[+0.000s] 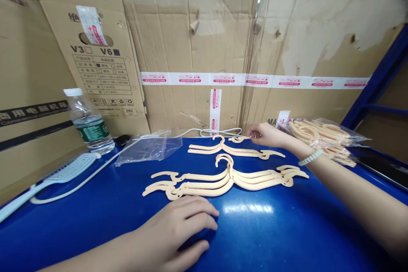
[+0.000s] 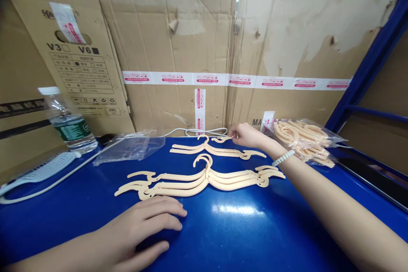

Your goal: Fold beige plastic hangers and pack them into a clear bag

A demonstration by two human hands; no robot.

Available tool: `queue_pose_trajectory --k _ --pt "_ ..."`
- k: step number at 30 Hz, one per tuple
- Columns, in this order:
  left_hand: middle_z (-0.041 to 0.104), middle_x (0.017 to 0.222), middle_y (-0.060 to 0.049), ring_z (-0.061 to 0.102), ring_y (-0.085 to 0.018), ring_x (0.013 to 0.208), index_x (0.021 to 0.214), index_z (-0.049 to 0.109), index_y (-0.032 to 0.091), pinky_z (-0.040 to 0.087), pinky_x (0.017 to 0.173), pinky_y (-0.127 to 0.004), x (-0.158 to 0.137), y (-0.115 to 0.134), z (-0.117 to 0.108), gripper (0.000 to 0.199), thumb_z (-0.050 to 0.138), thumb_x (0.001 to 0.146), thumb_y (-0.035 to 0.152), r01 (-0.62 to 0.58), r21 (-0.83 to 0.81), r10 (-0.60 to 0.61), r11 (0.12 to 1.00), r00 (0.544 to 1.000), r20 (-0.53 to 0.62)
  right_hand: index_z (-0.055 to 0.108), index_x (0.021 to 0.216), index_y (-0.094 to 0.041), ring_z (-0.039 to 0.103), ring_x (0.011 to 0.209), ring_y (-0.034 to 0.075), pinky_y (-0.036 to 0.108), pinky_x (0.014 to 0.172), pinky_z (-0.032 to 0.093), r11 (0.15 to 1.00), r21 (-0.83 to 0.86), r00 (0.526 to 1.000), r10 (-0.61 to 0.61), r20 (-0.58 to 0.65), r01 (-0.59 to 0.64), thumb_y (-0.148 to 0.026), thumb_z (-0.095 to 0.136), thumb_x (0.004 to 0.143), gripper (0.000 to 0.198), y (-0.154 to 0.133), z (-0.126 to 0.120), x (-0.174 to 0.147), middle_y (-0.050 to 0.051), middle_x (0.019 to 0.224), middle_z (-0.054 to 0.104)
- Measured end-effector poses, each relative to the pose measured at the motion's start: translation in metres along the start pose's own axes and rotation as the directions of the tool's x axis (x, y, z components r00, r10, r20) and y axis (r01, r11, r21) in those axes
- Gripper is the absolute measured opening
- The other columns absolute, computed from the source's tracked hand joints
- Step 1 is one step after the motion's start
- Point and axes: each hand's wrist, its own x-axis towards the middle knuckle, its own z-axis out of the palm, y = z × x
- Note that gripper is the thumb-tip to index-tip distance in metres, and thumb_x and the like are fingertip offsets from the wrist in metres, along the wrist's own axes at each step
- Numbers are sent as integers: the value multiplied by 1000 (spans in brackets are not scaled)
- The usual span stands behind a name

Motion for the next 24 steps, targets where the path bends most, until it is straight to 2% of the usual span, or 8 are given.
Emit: queue_pose_trajectory --k 4,7,9,11,13,15,20,24 --pt "63 123 -7 58 -22 113 114 61 24 44 100 -32 -2 -2 2 28 57 87 16 105 -188 -115 977 992 -46 66 79 -15 56 58 15 23 56 40 997 33 997 -71 -43 73 -12 52 69 17 -22 -1 0 2 65 63" --pt "66 116 -7 60 -22 109 111 64 23 45 97 -34 -1 -5 5 22 58 90 25 222 -440 -267 870 963 -43 62 79 -15 53 60 13 23 57 40 987 56 985 -147 -87 152 -10 52 69 16 -43 -4 -1 1 68 59" --pt "68 107 -9 63 -22 101 111 65 20 48 91 -35 1 -7 6 25 55 93 35 265 -643 -348 719 937 -3 60 80 -16 51 61 12 22 59 40 971 70 968 -220 -121 230 -9 52 71 14 -59 -6 -4 0 71 57" --pt "68 105 -11 66 -22 95 109 65 17 49 87 -35 3 -10 8 32 54 94 43 262 -823 -407 504 913 41 58 81 -16 50 63 11 22 60 41 931 83 925 -337 -175 355 -9 53 74 11 -77 -9 -9 0 74 55" --pt "68 108 -13 67 -22 93 105 66 15 48 87 -35 5 -12 9 36 56 93 47 230 -926 -450 300 890 75 57 83 -17 51 66 12 23 61 41 873 76 861 -456 -226 482 -10 52 79 9 -95 -10 -16 1 78 56" --pt "68 109 -14 68 -22 91 105 65 13 48 85 -34 7 -14 10 36 59 92 46 209 -965 -486 160 867 107 57 86 -17 53 71 13 24 63 42 824 30 805 -543 -237 565 -10 50 85 10 -114 -10 -24 3 82 58" --pt "70 94 -11 66 -17 76 101 66 11 48 74 -29 7 -14 9 33 68 87 41 179 -981 -542 70 833 114 57 80 -17 50 67 15 27 60 38 686 -260 654 -727 -207 680 -13 42 96 22 -150 -8 -42 4 78 58" --pt "68 81 -7 58 -11 62 89 66 10 43 62 -25 9 -14 7 35 76 80 42 222 -969 -545 112 829 127 56 71 -18 48 65 15 29 58 35 591 -458 572 -796 -198 664 -10 41 97 31 -158 -7 -46 4 75 59"
